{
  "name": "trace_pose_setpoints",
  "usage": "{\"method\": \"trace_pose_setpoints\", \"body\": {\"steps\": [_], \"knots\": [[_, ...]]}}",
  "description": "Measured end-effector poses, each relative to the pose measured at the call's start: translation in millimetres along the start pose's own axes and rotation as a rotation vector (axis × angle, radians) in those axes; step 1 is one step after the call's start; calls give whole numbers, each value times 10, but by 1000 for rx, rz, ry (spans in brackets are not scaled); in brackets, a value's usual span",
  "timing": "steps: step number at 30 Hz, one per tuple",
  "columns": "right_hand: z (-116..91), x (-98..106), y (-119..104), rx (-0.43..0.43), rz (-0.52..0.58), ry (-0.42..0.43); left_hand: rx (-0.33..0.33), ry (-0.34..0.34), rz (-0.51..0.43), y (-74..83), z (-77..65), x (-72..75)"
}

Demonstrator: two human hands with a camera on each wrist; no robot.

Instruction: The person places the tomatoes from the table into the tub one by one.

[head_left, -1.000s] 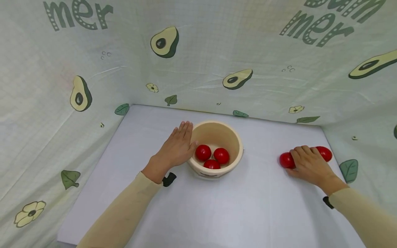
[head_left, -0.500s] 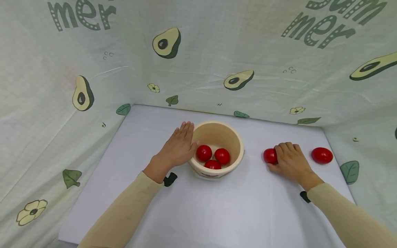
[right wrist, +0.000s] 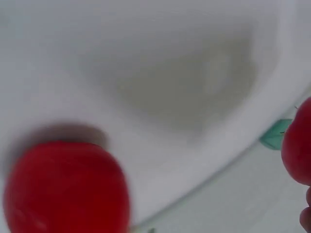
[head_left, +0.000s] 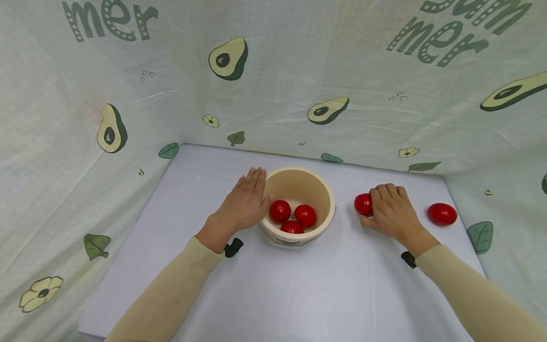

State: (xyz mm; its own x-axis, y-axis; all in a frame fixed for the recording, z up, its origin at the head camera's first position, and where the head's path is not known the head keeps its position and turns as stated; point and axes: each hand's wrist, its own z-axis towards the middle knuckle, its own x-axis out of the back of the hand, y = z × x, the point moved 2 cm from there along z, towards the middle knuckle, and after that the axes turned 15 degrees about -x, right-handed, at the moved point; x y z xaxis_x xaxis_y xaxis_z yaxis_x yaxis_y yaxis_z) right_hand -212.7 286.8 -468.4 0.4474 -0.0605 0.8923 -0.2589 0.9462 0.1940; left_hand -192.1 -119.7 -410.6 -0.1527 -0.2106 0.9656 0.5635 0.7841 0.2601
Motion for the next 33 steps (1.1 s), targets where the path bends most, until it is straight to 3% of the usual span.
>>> {"method": "trace_pose_setpoints", "body": {"steps": [8, 11, 15, 23, 33], "knots": [[474, 589, -248, 28, 77, 192, 5, -18, 23, -3, -20, 18], [637, 808, -441, 46, 119, 267, -1, -14, 29, 0, -20, 20], [787, 977, -750, 73, 156, 298, -7, -10, 40, 4, -17, 19], [924, 946, -1223, 114, 142, 279, -11, -25, 72, 12, -7, 22], [925, 760, -1379, 124, 96, 181, -2, -30, 72, 29, 5, 38]]}}
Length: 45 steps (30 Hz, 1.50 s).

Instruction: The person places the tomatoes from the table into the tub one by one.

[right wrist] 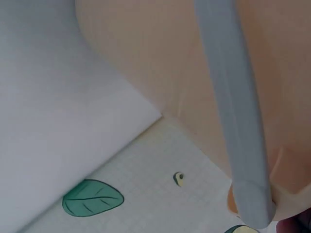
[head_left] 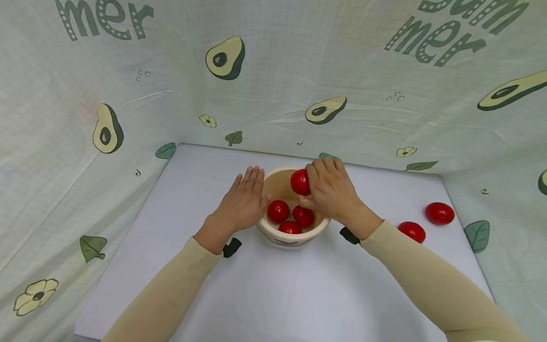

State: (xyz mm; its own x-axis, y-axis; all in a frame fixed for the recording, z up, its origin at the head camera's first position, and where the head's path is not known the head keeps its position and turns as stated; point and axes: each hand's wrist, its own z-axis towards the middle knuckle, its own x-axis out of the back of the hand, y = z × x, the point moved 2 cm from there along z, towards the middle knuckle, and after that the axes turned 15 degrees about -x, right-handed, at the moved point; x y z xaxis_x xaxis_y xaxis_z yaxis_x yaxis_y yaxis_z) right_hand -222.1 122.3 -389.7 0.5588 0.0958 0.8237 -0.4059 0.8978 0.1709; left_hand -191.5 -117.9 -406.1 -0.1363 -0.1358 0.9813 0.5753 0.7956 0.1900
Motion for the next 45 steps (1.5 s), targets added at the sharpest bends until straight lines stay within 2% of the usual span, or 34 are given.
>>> {"method": "trace_pose_setpoints", "body": {"steps": [15, 21, 30, 37, 45], "knots": [[-25, -47, -21, 15, -24, -60, -4, 17, -25, -2, -1, -3], [-42, -55, -25, 13, -8, -28, -3, 16, -39, 1, -6, -3], [-96, -14, 25, -40, 62, 53, 1, 21, -55, 0, -10, -12], [-157, 29, 155, -66, 74, 61, 3, 12, -58, 5, 1, -17], [-371, 60, 522, -136, 101, 74, -6, 34, -66, -3, 4, -29]]}}
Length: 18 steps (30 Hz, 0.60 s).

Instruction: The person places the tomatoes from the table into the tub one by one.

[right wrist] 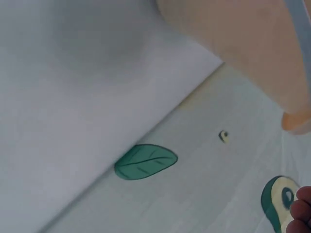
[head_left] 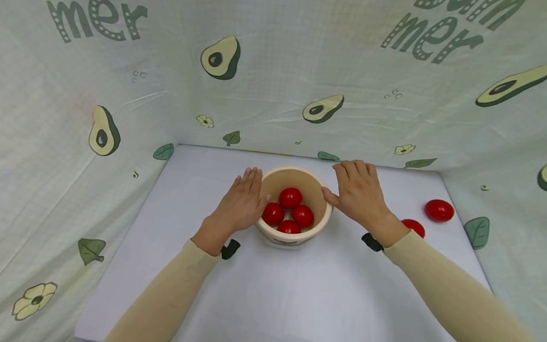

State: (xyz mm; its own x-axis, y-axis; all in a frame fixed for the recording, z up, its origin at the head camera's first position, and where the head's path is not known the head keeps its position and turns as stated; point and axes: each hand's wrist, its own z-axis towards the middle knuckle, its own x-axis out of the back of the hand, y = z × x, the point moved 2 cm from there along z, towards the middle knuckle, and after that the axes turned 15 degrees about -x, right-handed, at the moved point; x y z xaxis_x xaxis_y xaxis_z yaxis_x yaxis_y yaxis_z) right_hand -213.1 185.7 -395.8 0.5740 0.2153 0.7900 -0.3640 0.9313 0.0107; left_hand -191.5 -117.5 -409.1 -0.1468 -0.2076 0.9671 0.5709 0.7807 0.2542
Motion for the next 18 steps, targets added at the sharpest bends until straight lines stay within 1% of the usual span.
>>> {"method": "trace_pose_setpoints", "body": {"steps": [6, 10, 13, 18], "knots": [[-192, 47, 337, -40, 14, -7, 0, 5, 2, -4, -8, -1], [-408, 63, 564, -47, -11, -42, 2, 5, -5, -4, -2, -2], [-630, 79, 749, -57, -53, -108, -1, 2, -8, 3, 2, 7], [-1025, 104, 1088, -111, -118, -259, -5, -2, -16, 10, -4, 31]]}}
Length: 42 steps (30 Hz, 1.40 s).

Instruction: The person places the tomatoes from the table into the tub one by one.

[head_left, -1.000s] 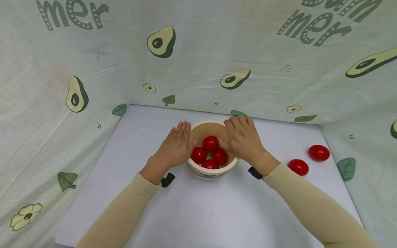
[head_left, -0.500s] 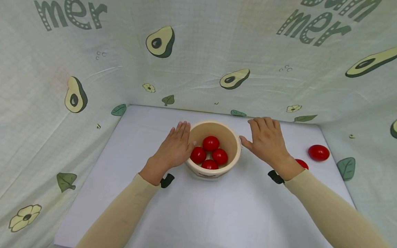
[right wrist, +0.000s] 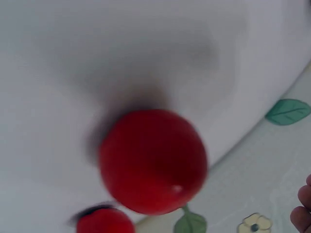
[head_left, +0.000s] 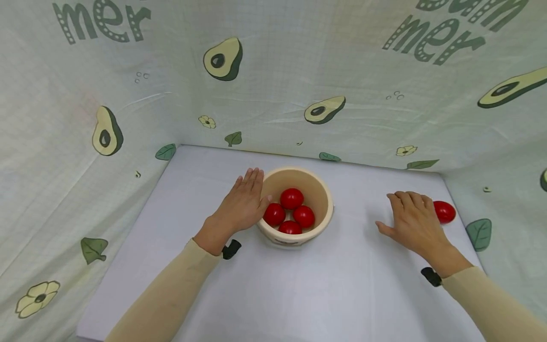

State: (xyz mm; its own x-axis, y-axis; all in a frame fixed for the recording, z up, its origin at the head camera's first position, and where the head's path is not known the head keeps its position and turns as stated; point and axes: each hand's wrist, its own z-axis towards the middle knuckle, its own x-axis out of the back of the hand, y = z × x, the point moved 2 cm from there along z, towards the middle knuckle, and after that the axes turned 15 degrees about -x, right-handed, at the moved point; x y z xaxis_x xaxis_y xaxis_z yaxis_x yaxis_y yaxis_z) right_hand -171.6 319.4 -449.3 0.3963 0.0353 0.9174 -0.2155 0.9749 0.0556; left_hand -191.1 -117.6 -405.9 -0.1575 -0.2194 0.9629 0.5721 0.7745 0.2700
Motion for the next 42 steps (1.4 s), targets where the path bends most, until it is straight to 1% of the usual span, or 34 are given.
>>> {"method": "trace_pose_setpoints", "body": {"steps": [4, 11, 13, 17, 23, 26, 31, 36, 39, 42], "knots": [[-215, -90, 254, -52, -45, -87, 4, 3, -3, -13, -5, -2], [-468, -216, 527, -154, -94, -178, 8, 9, -18, -23, -3, -26], [-520, -234, 590, -167, -98, -182, 8, 8, -18, -22, -2, -31], [-592, -265, 691, -159, -98, -164, 5, 11, -21, -27, -5, -34], [-652, -328, 737, -146, -102, -143, 3, 11, -22, -23, -5, -26], [-648, -353, 735, -145, -83, -122, 10, 7, -23, -24, -2, -32], [-572, -358, 716, -113, -69, -72, 15, 2, -25, -32, -1, -42], [-422, -336, 647, -84, -59, -43, 16, -3, -23, -29, 4, -35], [-309, -307, 568, -74, -61, -41, 13, -2, -23, -23, 6, -27], [-191, -271, 467, -73, -77, -55, 13, -2, -19, -19, 3, -25]]}}
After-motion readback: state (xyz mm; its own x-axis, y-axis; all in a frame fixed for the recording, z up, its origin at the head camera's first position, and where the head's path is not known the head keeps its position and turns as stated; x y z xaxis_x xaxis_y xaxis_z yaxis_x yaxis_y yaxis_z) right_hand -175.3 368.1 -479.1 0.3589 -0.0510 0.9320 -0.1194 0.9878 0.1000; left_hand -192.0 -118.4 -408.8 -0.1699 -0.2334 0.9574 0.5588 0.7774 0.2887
